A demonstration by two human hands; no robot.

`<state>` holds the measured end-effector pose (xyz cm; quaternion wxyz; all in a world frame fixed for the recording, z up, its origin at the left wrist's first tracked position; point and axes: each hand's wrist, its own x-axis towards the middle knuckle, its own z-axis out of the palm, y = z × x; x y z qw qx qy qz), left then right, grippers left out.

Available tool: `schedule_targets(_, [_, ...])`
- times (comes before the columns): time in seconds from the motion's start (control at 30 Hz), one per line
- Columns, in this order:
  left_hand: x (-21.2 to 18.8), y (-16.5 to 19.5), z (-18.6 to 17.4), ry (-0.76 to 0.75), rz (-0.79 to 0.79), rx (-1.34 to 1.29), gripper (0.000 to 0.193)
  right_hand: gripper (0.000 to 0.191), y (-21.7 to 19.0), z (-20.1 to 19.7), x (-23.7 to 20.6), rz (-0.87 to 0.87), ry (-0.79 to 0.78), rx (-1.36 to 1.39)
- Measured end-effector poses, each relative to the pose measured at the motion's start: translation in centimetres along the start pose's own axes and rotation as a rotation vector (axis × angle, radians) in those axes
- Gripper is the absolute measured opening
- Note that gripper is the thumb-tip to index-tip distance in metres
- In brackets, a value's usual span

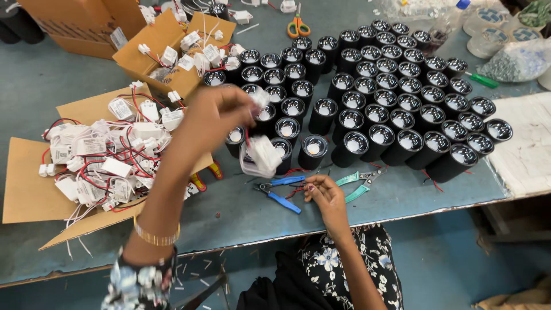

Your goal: The person strips the insulation from the ends of red and black wires using green-handled pliers, then joins the wire ends into small white terminal connectors. The person works through a batch of LED driver units at the table, with finished black LED downlight cylinders arranged in rows nearby.

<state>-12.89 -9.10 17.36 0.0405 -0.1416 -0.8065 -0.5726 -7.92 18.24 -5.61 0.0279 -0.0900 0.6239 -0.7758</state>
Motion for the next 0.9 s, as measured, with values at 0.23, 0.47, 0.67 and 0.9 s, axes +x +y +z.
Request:
schedule_targets(0.23, [11.6, -1.9, -4.7, 0.449, 0.115, 0.041, 0.019, 0.022, 0.1, -0.1, 0.5, -0.017, -0.010, 0.013])
schedule_targets(0.47, [10.8, -3.2, -4.0, 0.412, -0.036, 0.665, 0.060, 0.022, 0.5, -0.4, 0.7, -0.004, -0.004, 0.043])
schedule_targets(0.67, [0.2, -1.5, 1.5, -0.235, 0.205, 0.271, 0.038, 0.023, -0.6, -0.1, 0.2, -0.054, 0.024, 0.028])
schedule_targets(0.9, [-14.1, -9.5, 6.5, -0.155, -0.353, 0.059, 0.024, 0.045, -9.1, -2.2, -6.2, -0.704, 0.202, -0.110])
